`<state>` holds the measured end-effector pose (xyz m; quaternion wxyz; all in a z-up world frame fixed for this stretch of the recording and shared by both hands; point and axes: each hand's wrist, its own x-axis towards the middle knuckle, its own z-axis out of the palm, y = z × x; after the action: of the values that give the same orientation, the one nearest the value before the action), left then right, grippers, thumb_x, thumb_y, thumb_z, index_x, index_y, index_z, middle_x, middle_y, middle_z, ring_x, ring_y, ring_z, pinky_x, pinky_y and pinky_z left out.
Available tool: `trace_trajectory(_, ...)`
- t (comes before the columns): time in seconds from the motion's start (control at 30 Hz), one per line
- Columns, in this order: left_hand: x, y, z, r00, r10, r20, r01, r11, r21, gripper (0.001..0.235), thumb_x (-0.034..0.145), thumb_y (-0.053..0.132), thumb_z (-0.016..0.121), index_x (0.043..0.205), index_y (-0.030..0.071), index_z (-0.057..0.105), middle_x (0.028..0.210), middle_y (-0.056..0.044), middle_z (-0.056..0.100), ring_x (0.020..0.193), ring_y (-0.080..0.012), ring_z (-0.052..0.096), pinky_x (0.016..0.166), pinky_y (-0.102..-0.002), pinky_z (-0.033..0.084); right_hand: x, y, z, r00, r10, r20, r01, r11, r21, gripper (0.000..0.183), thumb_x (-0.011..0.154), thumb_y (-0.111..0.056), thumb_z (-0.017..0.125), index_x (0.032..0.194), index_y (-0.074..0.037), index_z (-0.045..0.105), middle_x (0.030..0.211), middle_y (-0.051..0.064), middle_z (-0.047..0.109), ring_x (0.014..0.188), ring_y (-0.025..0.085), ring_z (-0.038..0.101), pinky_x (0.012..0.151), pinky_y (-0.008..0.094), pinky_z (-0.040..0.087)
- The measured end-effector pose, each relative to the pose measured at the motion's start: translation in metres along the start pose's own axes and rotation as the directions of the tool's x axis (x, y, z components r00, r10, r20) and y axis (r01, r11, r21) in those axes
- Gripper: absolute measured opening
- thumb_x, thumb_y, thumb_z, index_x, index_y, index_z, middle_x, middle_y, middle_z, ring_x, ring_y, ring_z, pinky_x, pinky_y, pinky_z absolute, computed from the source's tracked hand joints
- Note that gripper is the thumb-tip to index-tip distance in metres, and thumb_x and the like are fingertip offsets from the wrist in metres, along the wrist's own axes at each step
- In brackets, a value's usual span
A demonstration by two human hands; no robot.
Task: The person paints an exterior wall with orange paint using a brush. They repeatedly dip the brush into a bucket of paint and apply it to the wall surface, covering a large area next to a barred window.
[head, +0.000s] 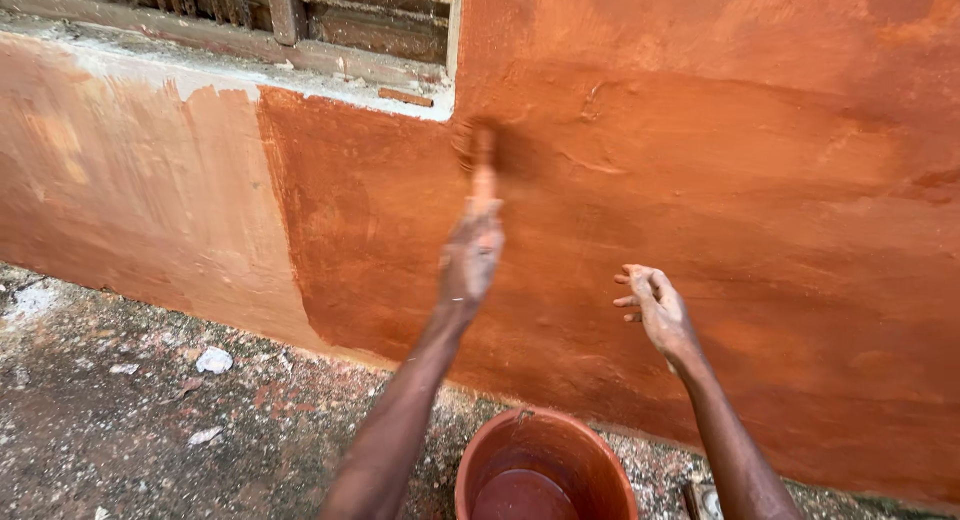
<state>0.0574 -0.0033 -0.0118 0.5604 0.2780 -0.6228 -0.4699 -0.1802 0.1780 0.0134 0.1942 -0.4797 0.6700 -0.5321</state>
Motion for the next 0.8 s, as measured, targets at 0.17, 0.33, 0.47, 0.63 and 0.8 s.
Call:
trace_trajectory(0.17, 0.014, 0.025, 0.090, 0.820, 0.567, 0.074, -0.529, 0.703, 0.475, 0.040, 0.096, 0.025, 0.068, 0.136, 0.028, 0.065, 0.130, -0.014, 0.069, 0.107, -0.0321, 0.073, 0.080, -0.040, 0.060, 0.007, -0.022, 0.022, 0.925, -0.348, -0.149, 0.303, 0.917, -0.258, 0.069, 0.101, -0.055, 0.050, 0.148, -0.005, 0.044, 0.144, 0.022, 0.056, 0.130, 0.032, 0.059, 0.107, 0.047, 0.047)
trace_trajectory(0.33, 0.012, 0.030, 0.092, 0.910, 0.326, 0.257, -0.405, 0.831, 0.381, 0.058, 0.091, 0.015, 0.067, 0.145, 0.031, 0.050, 0.154, -0.018, 0.048, 0.116, -0.0356, 0.066, 0.091, -0.041, 0.059, 0.019, -0.043, 0.047, 0.783, -0.620, -0.043, 0.584, 0.757, -0.293, 0.095, 0.096, -0.056, 0.061, 0.163, -0.004, 0.018, 0.160, 0.031, 0.034, 0.144, 0.043, 0.041, 0.114, 0.056, 0.036)
trace_trajectory(0.47, 0.008, 0.041, 0.084, 0.794, 0.492, 0.358, -0.604, 0.708, 0.367, 0.066, 0.092, 0.006, 0.063, 0.152, 0.028, 0.043, 0.155, -0.015, 0.051, 0.133, -0.0350, 0.060, 0.097, -0.039, 0.060, 0.035, -0.071, 0.066, 0.836, -0.548, 0.001, 0.532, 0.811, -0.242, 0.095, 0.095, -0.049, 0.067, 0.164, -0.009, 0.015, 0.156, 0.030, 0.038, 0.134, 0.042, 0.049, 0.106, 0.053, 0.044)
trace_trajectory(0.63, 0.010, 0.070, 0.067, 0.849, 0.239, 0.471, -0.387, 0.888, 0.248, 0.065, 0.095, 0.011, 0.065, 0.153, 0.023, 0.039, 0.150, -0.011, 0.054, 0.133, -0.0354, 0.057, 0.108, -0.044, 0.052, 0.034, -0.096, 0.060, 0.892, -0.441, -0.098, 0.407, 0.878, -0.250, 0.067, 0.096, -0.037, 0.070, 0.157, -0.017, 0.048, 0.110, 0.025, 0.071, 0.101, 0.033, 0.070, 0.086, 0.043, 0.057)
trace_trajectory(0.8, 0.021, 0.082, 0.063, 0.787, 0.287, 0.546, -0.468, 0.854, 0.226, 0.066, 0.099, 0.009, 0.056, 0.157, 0.023, 0.029, 0.155, -0.009, 0.050, 0.140, -0.0341, 0.049, 0.115, -0.046, 0.044, 0.041, -0.096, 0.022, 0.900, -0.435, 0.011, 0.377, 0.767, -0.519, 0.054, 0.098, -0.032, 0.067, 0.150, -0.022, 0.055, 0.100, 0.017, 0.076, 0.079, 0.027, 0.074, 0.073, 0.041, 0.059)
